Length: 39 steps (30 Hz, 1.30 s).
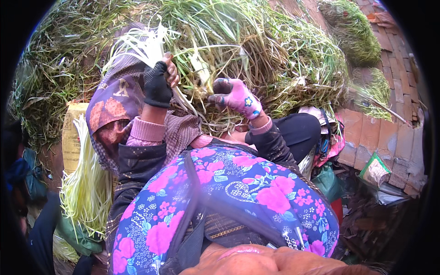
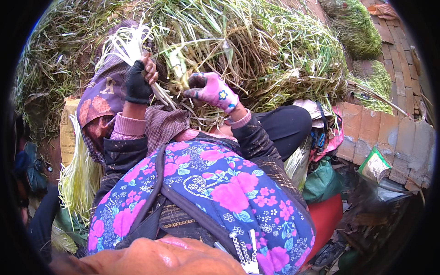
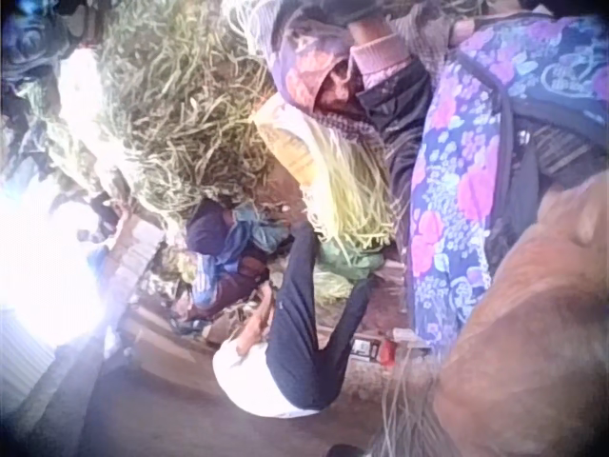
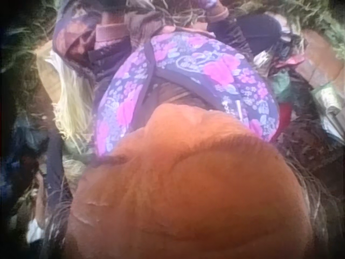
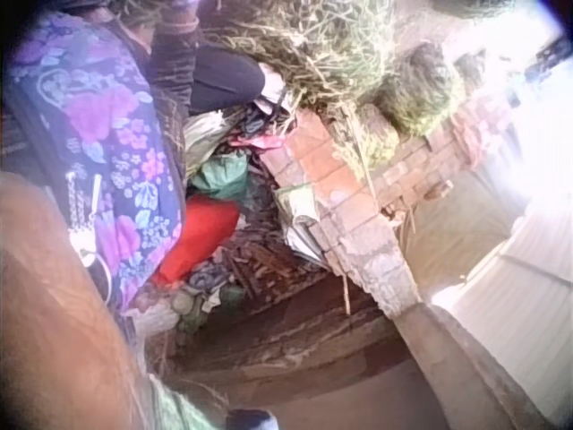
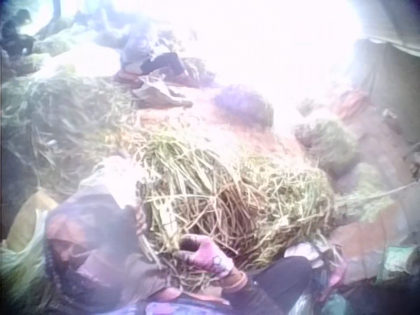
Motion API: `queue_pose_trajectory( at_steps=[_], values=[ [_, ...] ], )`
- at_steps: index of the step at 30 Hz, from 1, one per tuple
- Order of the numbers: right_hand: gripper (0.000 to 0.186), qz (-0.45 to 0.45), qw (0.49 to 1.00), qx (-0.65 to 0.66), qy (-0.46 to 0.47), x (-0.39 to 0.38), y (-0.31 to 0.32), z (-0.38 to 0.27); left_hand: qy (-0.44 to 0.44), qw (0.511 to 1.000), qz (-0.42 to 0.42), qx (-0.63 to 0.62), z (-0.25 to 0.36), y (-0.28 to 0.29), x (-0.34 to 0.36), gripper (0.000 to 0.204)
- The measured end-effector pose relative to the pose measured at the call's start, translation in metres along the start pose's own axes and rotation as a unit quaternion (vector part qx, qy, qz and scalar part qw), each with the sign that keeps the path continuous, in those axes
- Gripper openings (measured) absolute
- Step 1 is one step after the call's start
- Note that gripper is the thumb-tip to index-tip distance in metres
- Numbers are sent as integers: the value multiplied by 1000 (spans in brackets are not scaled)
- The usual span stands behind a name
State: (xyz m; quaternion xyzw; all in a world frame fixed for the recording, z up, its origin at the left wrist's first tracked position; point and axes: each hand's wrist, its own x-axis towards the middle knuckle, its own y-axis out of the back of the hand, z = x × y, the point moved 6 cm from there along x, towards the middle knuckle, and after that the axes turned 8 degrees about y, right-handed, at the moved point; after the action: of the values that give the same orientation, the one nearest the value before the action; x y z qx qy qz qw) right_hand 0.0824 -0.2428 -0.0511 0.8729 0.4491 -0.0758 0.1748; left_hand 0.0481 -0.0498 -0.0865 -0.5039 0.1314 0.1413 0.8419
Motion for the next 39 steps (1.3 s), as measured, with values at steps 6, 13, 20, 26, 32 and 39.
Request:
queue_pose_trajectory(
  at_steps=[6,13,20,26,32,39],
  values=[
    [23,92,989,-113,-17,8,2,5,50,985,92,138,-39,6,-1,27],
    [23,89,994,71,6,16,-11,17,93,969,34,227,-52,0,-4,18],
    [16,127,945,301,-12,16,-13,28,-37,959,27,278,-29,-16,-9,15],
    [12,178,983,-47,-11,25,-8,84,-128,930,87,335,-12,-14,-10,18],
    [14,312,945,90,30,18,7,83,-263,884,108,371,-3,-11,-10,22],
    [15,217,965,103,107,27,-26,2,-215,866,126,435,-9,-14,-8,26]
  ],
)
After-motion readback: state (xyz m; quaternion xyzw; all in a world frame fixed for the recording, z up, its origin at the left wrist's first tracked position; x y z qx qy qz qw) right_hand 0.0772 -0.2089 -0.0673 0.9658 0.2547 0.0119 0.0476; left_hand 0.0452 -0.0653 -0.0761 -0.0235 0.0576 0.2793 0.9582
